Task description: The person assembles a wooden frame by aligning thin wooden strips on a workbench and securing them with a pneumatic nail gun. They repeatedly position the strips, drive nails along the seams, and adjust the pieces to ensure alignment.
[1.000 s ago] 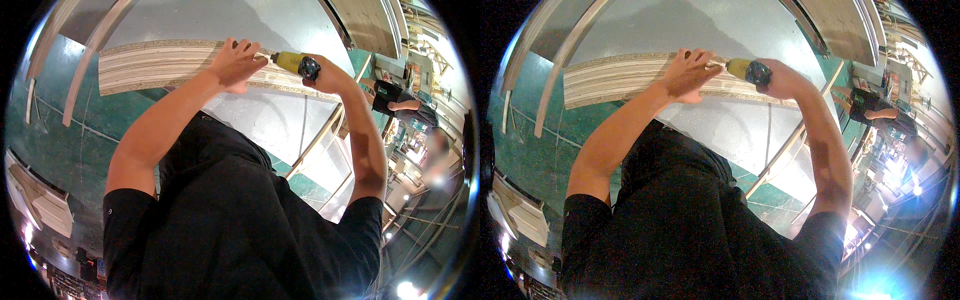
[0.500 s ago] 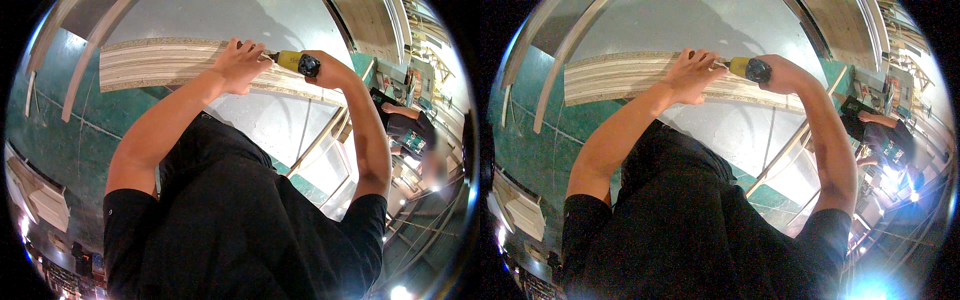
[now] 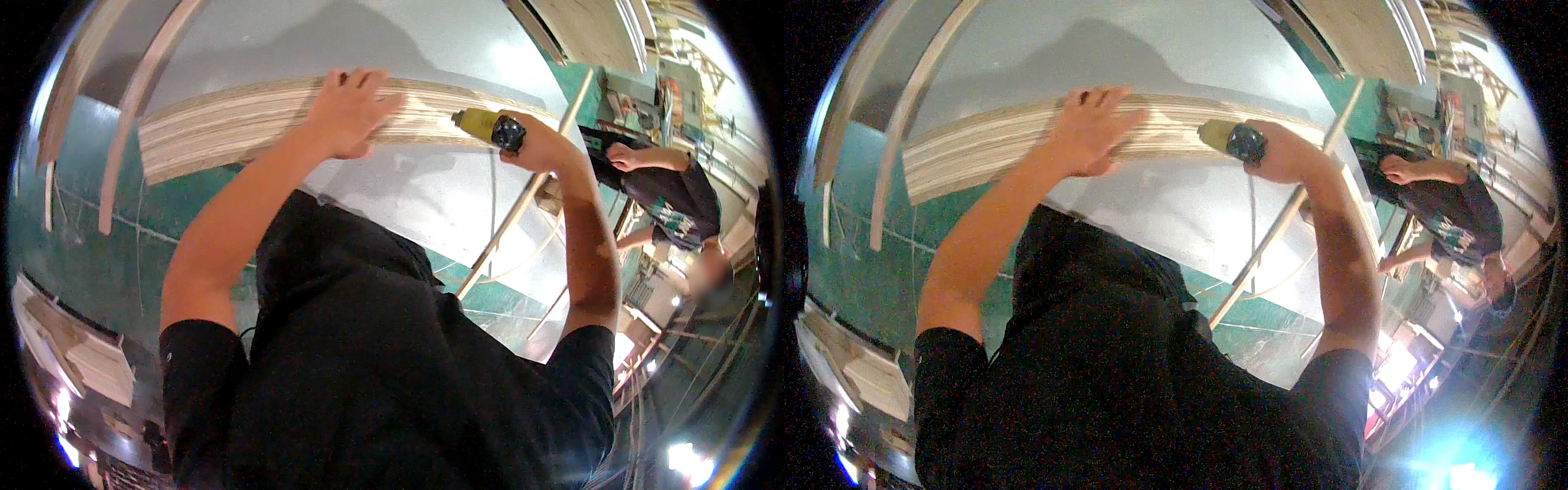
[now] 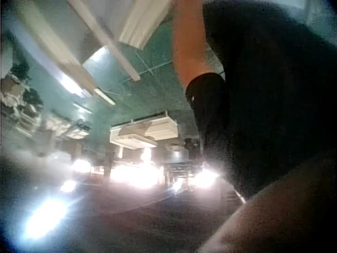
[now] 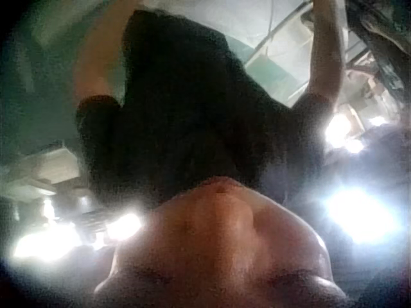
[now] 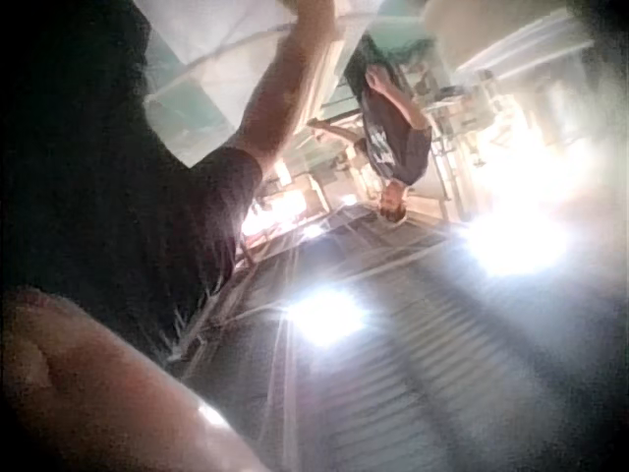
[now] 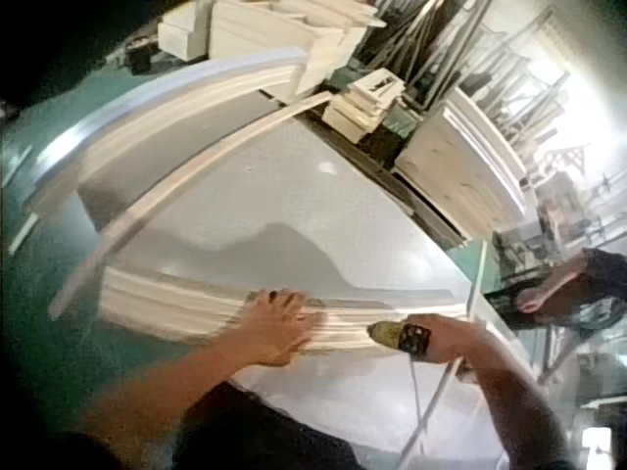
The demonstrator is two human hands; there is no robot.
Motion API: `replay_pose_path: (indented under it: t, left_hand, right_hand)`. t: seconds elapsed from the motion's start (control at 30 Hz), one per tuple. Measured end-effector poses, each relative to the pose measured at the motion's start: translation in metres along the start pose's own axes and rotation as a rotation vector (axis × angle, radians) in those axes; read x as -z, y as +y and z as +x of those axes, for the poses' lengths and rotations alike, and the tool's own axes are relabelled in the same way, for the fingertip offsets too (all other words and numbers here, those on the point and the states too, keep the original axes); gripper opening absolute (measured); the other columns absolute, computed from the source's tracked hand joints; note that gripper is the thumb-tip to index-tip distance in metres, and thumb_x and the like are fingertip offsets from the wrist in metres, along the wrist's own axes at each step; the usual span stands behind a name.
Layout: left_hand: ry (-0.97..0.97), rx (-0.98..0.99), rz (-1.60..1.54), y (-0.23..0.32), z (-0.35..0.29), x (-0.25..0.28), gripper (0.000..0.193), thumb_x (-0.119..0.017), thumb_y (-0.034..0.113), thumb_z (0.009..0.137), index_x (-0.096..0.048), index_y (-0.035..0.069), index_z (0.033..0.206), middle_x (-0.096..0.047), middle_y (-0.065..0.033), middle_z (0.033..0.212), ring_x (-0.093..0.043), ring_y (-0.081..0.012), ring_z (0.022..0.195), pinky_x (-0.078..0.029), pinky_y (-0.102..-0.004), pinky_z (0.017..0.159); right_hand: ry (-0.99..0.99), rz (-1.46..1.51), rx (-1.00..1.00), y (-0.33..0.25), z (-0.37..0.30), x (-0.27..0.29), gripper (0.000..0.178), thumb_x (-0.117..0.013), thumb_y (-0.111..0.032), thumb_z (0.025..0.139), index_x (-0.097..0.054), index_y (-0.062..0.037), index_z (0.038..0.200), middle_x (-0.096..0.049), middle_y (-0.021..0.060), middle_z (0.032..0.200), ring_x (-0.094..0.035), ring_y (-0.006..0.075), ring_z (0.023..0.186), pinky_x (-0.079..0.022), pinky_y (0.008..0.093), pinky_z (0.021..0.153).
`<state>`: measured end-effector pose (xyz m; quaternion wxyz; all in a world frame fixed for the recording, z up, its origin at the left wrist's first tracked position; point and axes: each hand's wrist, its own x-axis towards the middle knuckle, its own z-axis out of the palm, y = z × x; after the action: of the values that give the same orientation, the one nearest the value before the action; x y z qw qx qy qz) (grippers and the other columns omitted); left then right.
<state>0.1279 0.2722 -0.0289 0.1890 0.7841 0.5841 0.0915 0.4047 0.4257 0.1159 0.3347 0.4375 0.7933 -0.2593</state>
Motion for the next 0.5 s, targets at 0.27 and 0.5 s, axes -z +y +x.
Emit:
replay_pose_path:
  t: [0.27, 0.5]
  left_hand:
    - [-0.084, 0.108, -0.020, -0.001, -0.022, 0.013, 0.097, -0.090, 0.024, 0.062, -0.052, 0.030, 0.152, -0.040, -0.0138, 0.159, -0.040, -0.0388, 0.145, -0.030, -0.0587, 0.118]
    - [-0.205, 0.244, 0.118, 0.002, -0.040, 0.023, 0.109, -0.094, 0.031, 0.058, -0.046, 0.028, 0.156, -0.034, -0.0141, 0.163, -0.036, -0.0406, 0.149, -0.023, -0.0659, 0.122]
  right_hand:
    - [-0.006, 0.164, 0.013, 0.103, -0.081, -0.052, 0.063, -0.082, -0.014, 0.077, -0.056, -0.0105, 0.135, -0.069, 0.0171, 0.117, -0.068, 0.0348, 0.109, -0.054, 0.0420, 0.094]
    - [0.122, 0.179, 0.067, 0.182, -0.105, -0.073, 0.054, -0.078, -0.003, 0.077, -0.060, -0.0068, 0.128, -0.067, 0.0159, 0.117, -0.065, 0.0339, 0.112, -0.052, 0.0394, 0.094]
